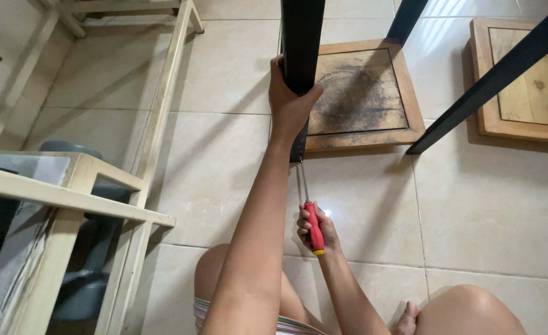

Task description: The person sits on the floor and assembles a small table by attaching black metal legs to a square wooden tabletop using a screwdriver and screws. They align the legs and tighten the screws to secure the structure.

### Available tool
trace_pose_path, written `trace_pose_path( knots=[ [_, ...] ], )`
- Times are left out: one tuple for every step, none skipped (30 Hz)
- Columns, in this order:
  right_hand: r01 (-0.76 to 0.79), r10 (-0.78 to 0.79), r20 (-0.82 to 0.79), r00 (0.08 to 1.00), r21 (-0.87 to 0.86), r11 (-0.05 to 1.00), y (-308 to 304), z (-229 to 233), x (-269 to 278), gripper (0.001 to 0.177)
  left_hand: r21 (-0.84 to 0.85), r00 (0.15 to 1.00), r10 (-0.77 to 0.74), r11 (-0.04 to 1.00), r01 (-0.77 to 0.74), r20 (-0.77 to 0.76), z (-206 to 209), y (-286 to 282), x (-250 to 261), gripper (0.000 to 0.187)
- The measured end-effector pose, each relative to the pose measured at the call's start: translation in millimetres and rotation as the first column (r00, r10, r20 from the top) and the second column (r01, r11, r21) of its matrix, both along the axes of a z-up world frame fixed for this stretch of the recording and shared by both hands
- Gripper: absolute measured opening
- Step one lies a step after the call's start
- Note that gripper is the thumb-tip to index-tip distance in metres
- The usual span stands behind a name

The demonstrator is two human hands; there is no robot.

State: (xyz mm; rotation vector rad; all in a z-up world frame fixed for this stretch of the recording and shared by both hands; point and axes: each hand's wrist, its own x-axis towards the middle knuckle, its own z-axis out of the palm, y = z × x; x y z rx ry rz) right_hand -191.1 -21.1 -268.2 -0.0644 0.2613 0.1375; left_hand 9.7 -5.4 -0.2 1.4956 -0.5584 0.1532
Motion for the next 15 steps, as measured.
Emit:
trace_pose_path(
  knots=[
    [-0.042, 0.032, -0.071, 0.997, -0.142, 0.989, -5, 8, -2, 0.041, 0.014, 1.000, 0.004, 1.000, -0.004, 0.002, -1, -1, 0, 0.062],
    [-0.097, 0.058, -0.145, 0.988, -0.278, 0.956, -8, 16, -2, 0.042, -0.008, 1.000, -0.002, 1.000, 0.002, 0.016, -2, -1, 0, 0.062],
    [-0.133, 0.054, -0.204, 0.978, -0.394, 0.909, -10, 24, -3, 0.042, -0.030, 1.000, -0.008, 1.000, 0.009, 0.030, -3, -1, 0, 0.061],
    [-0.178, 0.048, -0.261, 0.964, -0.501, 0.847, -10, 31, -3, 0.043, -0.051, 0.999, -0.009, 0.999, 0.011, 0.044, -4, 0, 0, 0.061],
    [-0.226, 0.034, -0.316, 0.948, -0.596, 0.771, -9, 37, -3, 0.043, -0.047, 0.999, -0.004, 0.999, 0.007, 0.049, -5, 0, 0, 0.062],
    [-0.232, -0.015, -0.352, 0.936, -0.649, 0.725, -6, 42, -3, 0.044, -0.041, 0.998, 0.000, 0.999, 0.002, 0.055, -5, 0, 1, 0.063],
    [-0.241, -0.067, -0.382, 0.922, -0.698, 0.674, -3, 45, -3, 0.045, -0.035, 0.998, 0.005, 0.999, -0.003, 0.062, -5, -1, 2, 0.063],
    [-0.248, -0.122, -0.404, 0.907, -0.745, 0.620, -3, 48, -1, 0.045, -0.037, 0.999, -0.004, 0.999, 0.006, 0.054, -4, -2, 3, 0.062],
    [-0.230, -0.177, -0.390, 0.904, -0.790, 0.568, -1, 49, 2, 0.039, -0.039, 0.999, -0.013, 0.999, 0.015, 0.047, -4, -3, 5, 0.061],
    [-0.218, -0.231, -0.380, 0.896, -0.828, 0.517, 4, 49, 2, 0.036, -0.037, 0.999, -0.024, 0.999, 0.025, 0.032, -6, -3, 4, 0.060],
    [-0.207, -0.283, -0.365, 0.887, -0.862, 0.463, 7, 48, 2, 0.036, -0.028, 0.999, -0.015, 0.999, 0.016, 0.032, -8, -3, 4, 0.061],
    [-0.192, -0.280, -0.340, 0.898, -0.874, 0.447, 9, 48, 2, 0.034, -0.019, 0.999, -0.007, 1.000, 0.008, 0.037, -8, -3, 5, 0.061],
    [-0.176, -0.277, -0.315, 0.908, -0.885, 0.430, 11, 48, 2, 0.033, -0.010, 0.999, 0.001, 1.000, -0.001, 0.042, -8, -3, 5, 0.062],
    [-0.162, -0.273, -0.290, 0.917, -0.897, 0.412, 13, 48, 2, 0.033, -0.013, 0.999, -0.004, 1.000, 0.004, 0.041, -9, -3, 5, 0.062],
    [-0.219, -0.327, -0.308, 0.893, -0.934, 0.283, 15, 49, 0, 0.030, -0.016, 0.999, -0.009, 1.000, 0.009, 0.041, -9, -2, 5, 0.062]
  ],
)
